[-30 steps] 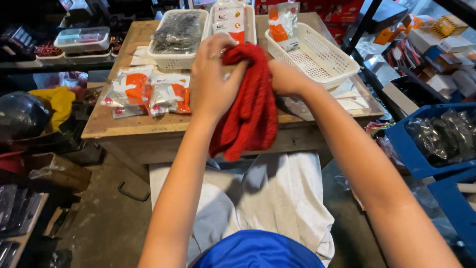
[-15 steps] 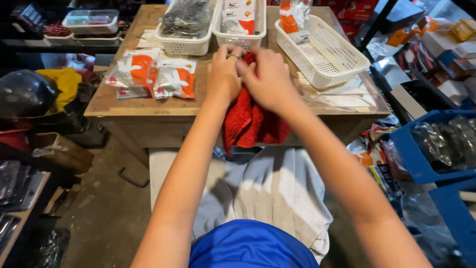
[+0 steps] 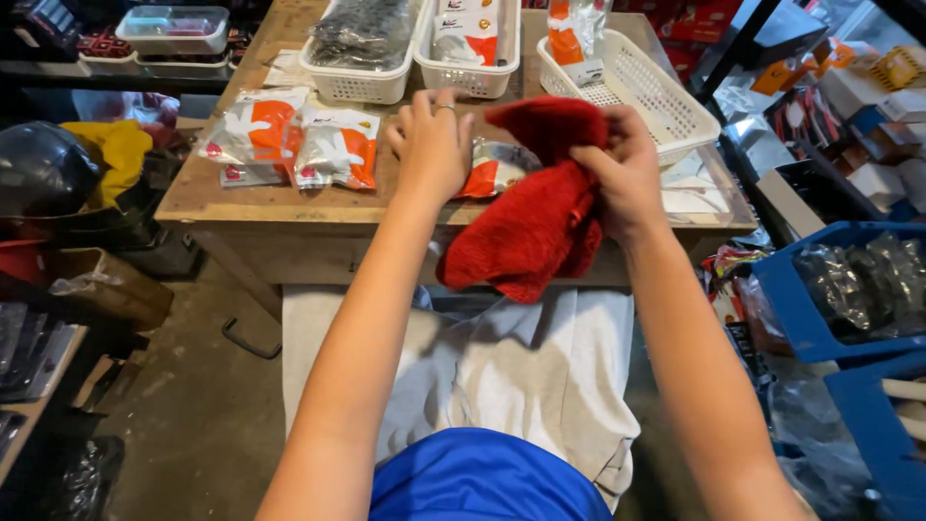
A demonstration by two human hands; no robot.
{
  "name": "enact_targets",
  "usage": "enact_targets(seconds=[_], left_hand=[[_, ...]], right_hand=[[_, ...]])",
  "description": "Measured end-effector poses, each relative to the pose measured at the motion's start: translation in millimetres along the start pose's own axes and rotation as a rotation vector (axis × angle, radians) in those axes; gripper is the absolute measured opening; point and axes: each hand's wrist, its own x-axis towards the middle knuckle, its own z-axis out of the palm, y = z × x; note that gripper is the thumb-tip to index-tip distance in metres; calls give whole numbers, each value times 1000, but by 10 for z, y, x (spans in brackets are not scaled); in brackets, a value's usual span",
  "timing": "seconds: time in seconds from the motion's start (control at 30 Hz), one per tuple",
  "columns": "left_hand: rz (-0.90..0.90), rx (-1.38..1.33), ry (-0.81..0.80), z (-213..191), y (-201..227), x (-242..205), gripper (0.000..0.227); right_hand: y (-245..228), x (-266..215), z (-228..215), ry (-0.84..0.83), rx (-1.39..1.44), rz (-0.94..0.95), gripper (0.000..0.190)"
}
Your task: The person wipes the exterior of several small plastic-wrapped packages with a red cloth on a wooden table. The person picks up each package, rubs it with the cloth, and places it back on the table, repeating the process for multiple items.
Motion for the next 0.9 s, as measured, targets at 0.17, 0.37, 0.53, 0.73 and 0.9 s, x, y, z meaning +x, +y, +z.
enact_targets(seconds=[0.17,0.37,0.53,0.73,0.9], left_hand=[[80,-43,309,-162,98,-85,28],[214,-122,482,-609,645,-493,24],[-56,177,233,-3,541,-759,70],[6,51,-507,-499,269,-353,61],[182,-142,-51,-529,144,-303,43]], right_hand=[[-18,-171,-134,-12,182,68,70],[467,14,-283,189,-121,20,36],[102,7,-25,308,-198,143,24],[111,-67,-67,222,-184,112,25],[8,-75,-32,289,-36,243,29]])
